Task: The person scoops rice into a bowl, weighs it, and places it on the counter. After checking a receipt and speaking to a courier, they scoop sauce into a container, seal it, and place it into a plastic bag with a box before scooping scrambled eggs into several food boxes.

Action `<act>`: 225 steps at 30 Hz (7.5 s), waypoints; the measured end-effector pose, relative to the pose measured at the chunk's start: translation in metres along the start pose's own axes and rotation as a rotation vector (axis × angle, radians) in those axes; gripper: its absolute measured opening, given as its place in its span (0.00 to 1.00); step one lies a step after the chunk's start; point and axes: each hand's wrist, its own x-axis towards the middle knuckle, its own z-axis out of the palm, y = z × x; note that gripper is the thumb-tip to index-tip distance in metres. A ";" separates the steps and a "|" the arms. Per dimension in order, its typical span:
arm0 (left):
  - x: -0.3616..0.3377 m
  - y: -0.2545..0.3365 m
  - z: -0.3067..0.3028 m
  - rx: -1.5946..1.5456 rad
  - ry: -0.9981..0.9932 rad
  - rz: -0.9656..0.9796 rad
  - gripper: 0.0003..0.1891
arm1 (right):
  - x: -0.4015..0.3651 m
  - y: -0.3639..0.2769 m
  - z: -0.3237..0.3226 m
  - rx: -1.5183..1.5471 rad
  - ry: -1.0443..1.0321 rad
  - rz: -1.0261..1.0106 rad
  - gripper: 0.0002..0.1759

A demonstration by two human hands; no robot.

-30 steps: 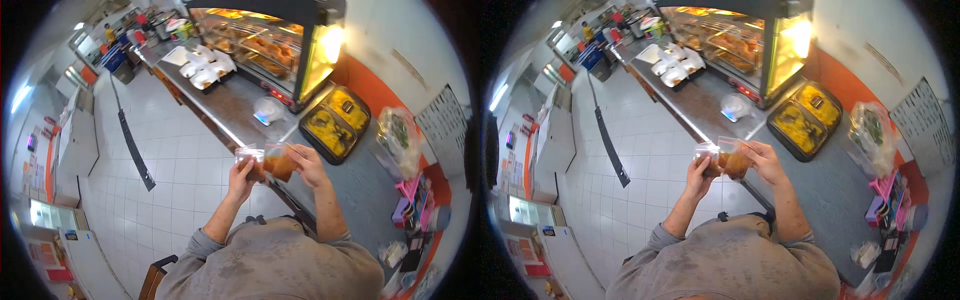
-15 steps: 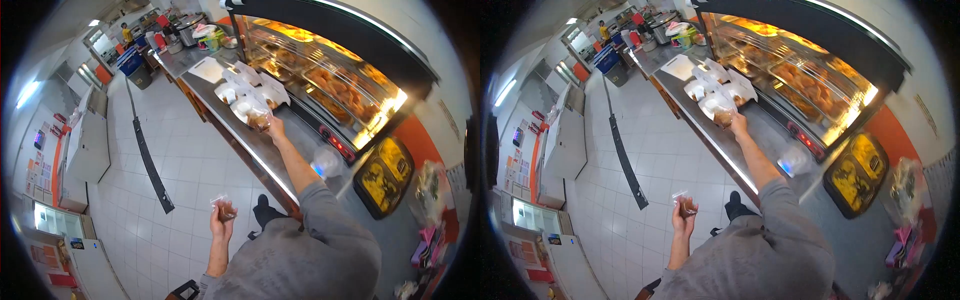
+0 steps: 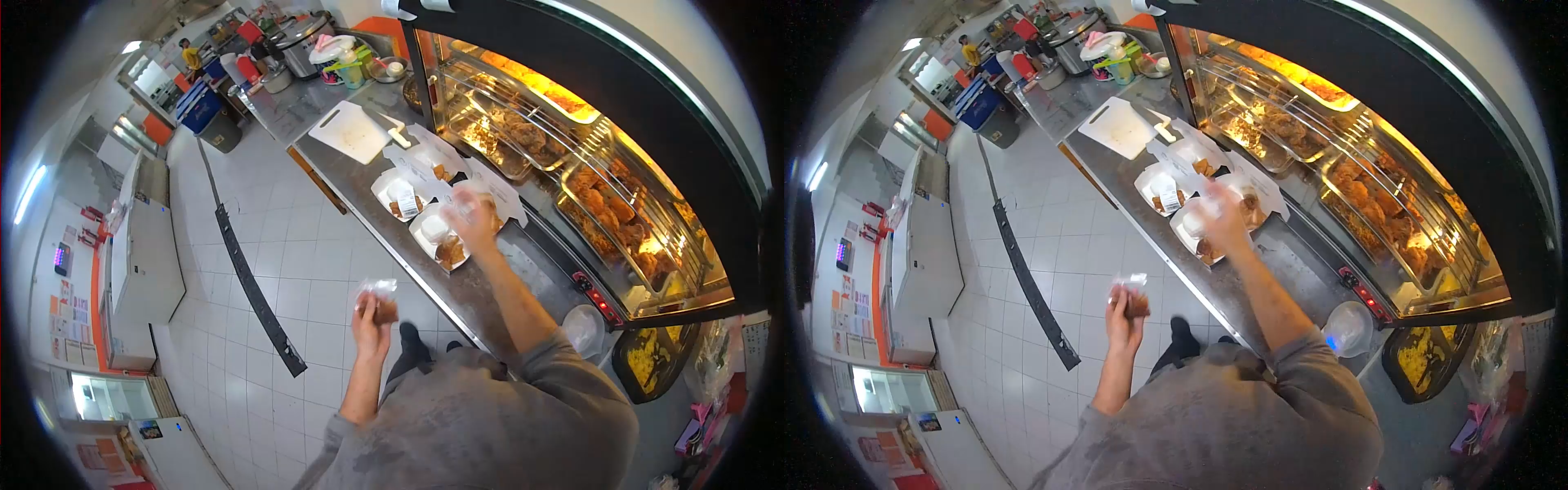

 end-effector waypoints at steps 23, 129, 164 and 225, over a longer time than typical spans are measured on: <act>0.560 -0.032 -0.014 1.300 -0.764 -0.101 0.28 | -0.060 0.115 0.047 -0.492 1.096 0.749 0.21; -0.550 -0.618 -0.176 2.024 -2.194 -0.692 0.15 | -1.329 -0.428 -0.456 0.137 2.178 -0.423 0.20; -1.095 -0.492 0.236 0.423 -2.678 0.582 0.24 | -1.150 -0.311 -0.842 -0.447 0.413 0.557 0.11; -0.951 -0.715 0.271 -0.021 -0.583 -1.078 0.15 | -0.889 0.173 -1.163 0.085 0.723 1.126 0.22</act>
